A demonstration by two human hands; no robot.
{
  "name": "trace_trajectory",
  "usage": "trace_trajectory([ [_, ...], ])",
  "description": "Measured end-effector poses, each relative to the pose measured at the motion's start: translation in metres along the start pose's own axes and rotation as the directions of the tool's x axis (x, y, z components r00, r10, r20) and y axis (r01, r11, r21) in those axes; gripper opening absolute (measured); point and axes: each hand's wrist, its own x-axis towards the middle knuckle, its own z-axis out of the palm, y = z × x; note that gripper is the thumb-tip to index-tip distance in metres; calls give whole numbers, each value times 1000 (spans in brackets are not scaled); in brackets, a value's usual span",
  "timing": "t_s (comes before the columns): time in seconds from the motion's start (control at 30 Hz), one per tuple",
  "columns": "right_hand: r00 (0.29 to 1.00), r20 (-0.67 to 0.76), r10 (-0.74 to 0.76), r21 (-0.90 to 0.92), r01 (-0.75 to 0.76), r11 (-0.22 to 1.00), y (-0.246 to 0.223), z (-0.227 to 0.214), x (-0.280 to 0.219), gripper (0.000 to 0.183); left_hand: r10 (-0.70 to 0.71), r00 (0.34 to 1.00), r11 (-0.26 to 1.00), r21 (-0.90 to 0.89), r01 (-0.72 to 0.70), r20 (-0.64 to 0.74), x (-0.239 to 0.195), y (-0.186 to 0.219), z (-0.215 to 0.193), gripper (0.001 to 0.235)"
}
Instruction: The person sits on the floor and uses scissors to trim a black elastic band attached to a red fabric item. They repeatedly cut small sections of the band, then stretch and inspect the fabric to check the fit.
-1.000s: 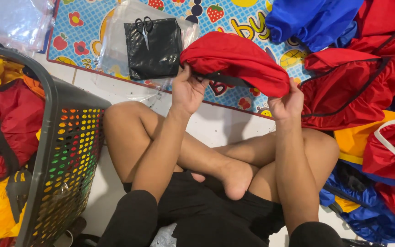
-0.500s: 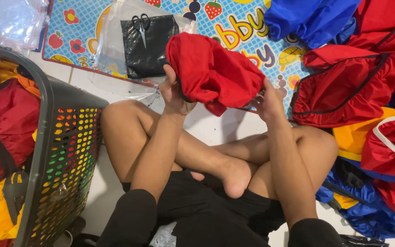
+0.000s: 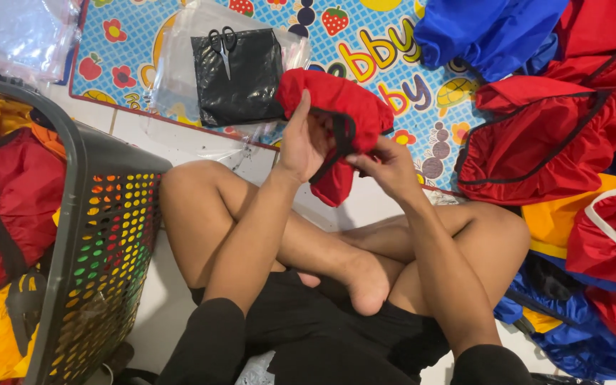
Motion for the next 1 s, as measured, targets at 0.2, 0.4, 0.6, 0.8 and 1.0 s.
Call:
trace_trajectory([
  [0.2, 953, -274, -127, -37, 122, 992, 18, -28, 11, 29, 164, 968, 431, 868, -245, 192, -31, 9, 52, 27],
  [0.4, 983, -173, -60, -158, 32, 987, 40, -39, 7, 17, 433, 900, 359, 909, -213, 40, -30, -3, 55, 13],
  [0.6, 941, -336, 48, 336, 72, 939, -1, -45, 20, 16, 384, 902, 696, 704, -143, -196, -18, 21, 54, 19],
  [0.8, 856, -394, 334, 632, -11, 775, 23, -76, 32, 17, -128, 966, 909, 364, 206, -225, -20, 8, 48, 23],
  [1.0, 855, -334, 397, 521, -183, 834, -19, -106, 24, 21, -384, 906, 478, 802, 359, -177, -38, 28, 66, 34],
])
